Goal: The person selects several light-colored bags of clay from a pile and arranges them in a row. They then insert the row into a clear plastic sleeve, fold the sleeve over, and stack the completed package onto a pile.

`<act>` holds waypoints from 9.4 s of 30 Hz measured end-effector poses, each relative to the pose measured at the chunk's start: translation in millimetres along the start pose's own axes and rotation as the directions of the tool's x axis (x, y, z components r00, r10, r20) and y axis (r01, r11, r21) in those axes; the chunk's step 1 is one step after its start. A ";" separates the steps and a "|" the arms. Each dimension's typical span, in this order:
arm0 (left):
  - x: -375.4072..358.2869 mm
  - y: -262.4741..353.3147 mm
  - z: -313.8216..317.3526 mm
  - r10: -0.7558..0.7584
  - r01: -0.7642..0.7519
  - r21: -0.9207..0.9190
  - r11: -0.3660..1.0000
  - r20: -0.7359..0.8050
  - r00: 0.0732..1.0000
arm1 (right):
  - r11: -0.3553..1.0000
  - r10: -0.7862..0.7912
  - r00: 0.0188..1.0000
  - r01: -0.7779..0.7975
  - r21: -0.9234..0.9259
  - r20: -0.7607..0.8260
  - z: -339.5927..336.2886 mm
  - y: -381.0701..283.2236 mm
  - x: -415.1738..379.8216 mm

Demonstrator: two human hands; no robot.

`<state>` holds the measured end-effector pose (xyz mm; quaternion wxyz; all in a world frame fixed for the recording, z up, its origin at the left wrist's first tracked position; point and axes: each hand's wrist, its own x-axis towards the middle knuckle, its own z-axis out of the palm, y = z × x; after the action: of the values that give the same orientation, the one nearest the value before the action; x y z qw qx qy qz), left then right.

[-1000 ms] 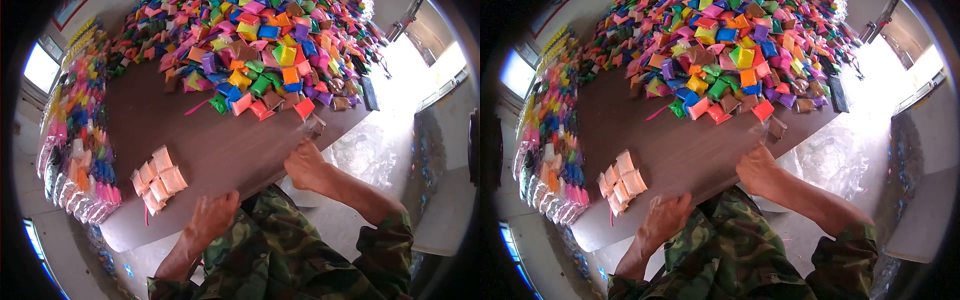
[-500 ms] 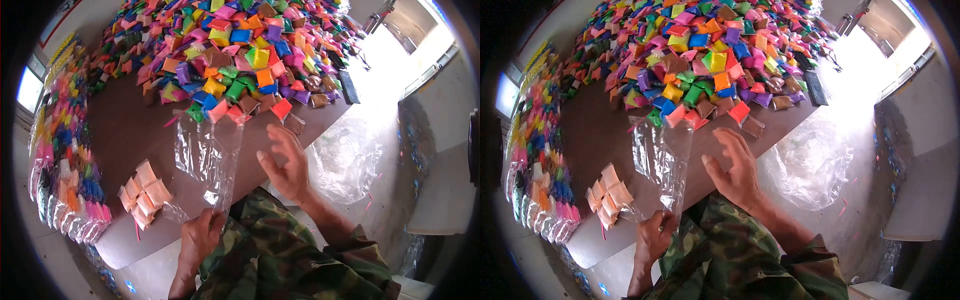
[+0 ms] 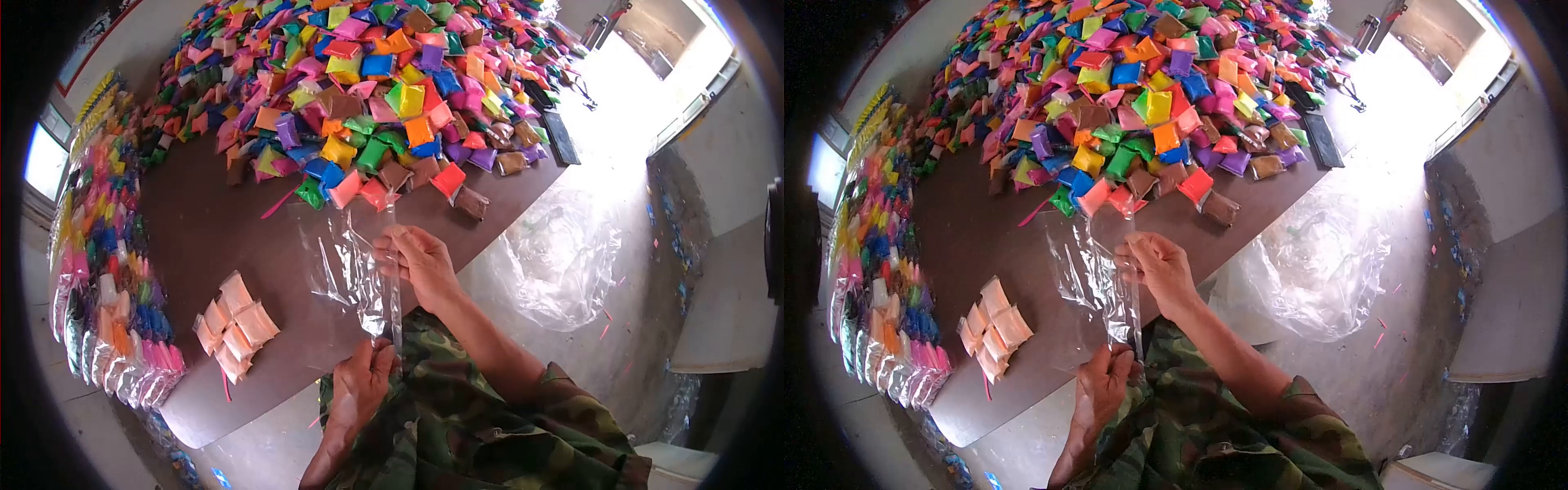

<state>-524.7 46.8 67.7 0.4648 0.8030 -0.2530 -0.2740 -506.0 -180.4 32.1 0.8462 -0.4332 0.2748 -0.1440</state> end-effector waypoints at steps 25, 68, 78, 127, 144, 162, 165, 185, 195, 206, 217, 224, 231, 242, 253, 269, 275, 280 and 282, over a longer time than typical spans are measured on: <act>-11.6 -13.5 -4.6 -0.178 0.152 0.101 0.983 0.338 0.924 | 0.999 -0.031 0.997 0.029 -0.021 -0.071 19.4 7.6 37.5; 177.6 -31.9 -57.8 0.711 -0.412 0.679 0.608 -0.233 0.664 | 0.855 -0.192 0.944 0.296 -0.427 0.270 19.6 24.1 25.7; 166.9 -22.7 -77.9 0.688 -0.435 0.656 0.616 -0.180 0.703 | 0.835 -0.193 0.957 0.277 -0.476 0.218 19.3 26.8 27.9; 101.1 -65.6 -45.1 0.507 -0.252 0.796 0.550 -0.078 0.859 | 0.058 -0.452 0.701 0.641 -0.766 0.552 37.3 4.2 -23.2; 104.5 -59.6 -46.9 0.489 -0.236 0.799 0.553 -0.081 0.869 | 0.015 -0.545 0.655 0.632 -0.774 0.524 8.9 46.0 -54.8; 105.5 -47.6 -54.4 0.492 -0.348 0.812 0.468 0.088 0.866 | 0.027 -0.661 0.534 0.720 -0.694 0.528 6.5 49.4 -49.0; 104.9 -55.4 -58.4 0.446 -0.467 0.752 0.466 0.256 0.858 | 0.032 -0.631 0.542 0.733 -0.679 0.555 4.9 48.3 -48.1; 99.3 -48.7 -54.1 0.470 -0.584 0.577 0.571 0.353 0.809 | 0.136 -0.534 0.628 0.724 -0.676 0.566 -5.6 45.0 -52.7; 100.8 -47.8 -58.0 0.532 -0.509 0.633 0.583 0.176 0.828 | 0.138 -0.530 0.653 0.696 -0.704 0.542 -4.2 48.0 -49.9; 101.0 -49.1 -66.9 0.517 -0.373 0.689 0.621 -0.003 0.856 | 0.095 -0.624 0.583 0.717 -0.690 0.521 -3.3 54.8 -43.2; 91.7 -51.0 -74.9 0.601 -0.317 0.697 0.643 -0.203 0.773 | 0.039 -0.644 0.565 0.698 -0.715 0.517 -0.1 61.5 -38.2; 34.2 -52.4 -133.9 0.420 0.097 0.687 0.720 -0.543 0.727 | 0.055 -0.669 0.563 0.689 -0.722 0.486 0.1 68.6 -37.3; 24.2 -60.1 -156.5 0.274 0.153 0.685 0.712 -0.473 0.838 | 0.025 -0.657 0.557 0.691 -0.723 0.509 0.5 67.4 -38.0; 13.3 -57.9 -165.2 0.053 0.033 0.191 0.981 -0.427 0.902 | -0.003 -0.668 0.541 0.685 -0.729 0.511 0.6 67.7 -37.4; 62.8 -44.8 -63.6 0.408 -0.290 0.420 0.860 -0.224 0.885 | 0.074 -0.683 0.557 0.697 -0.714 0.473 -0.2 69.5 -35.6; 83.7 -32.0 -42.1 0.514 -0.442 0.425 0.789 -0.064 0.856 | 0.357 -0.567 0.706 0.675 -0.646 0.424 -8.7 39.1 -42.8; 87.5 -32.5 -39.3 0.520 -0.464 0.520 0.717 0.043 0.853 | 0.374 -0.587 0.697 0.685 -0.625 0.412 -8.7 42.3 -41.0; 89.3 -35.5 -35.6 0.530 -0.461 0.442 0.769 -0.039 0.847 | 0.417 -0.609 0.701 0.682 -0.601 0.372 -7.9 43.3 -38.6; 88.1 -36.1 -32.5 0.532 -0.468 0.422 0.777 -0.042 0.846 | 0.398 -0.614 0.695 0.681 -0.615 0.374 -6.0 43.6 -38.4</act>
<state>-433.8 24.3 31.3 0.3675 0.8025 -0.4696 -0.0184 -540.3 -140.4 6.9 0.4943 -0.8031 0.0806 -0.3228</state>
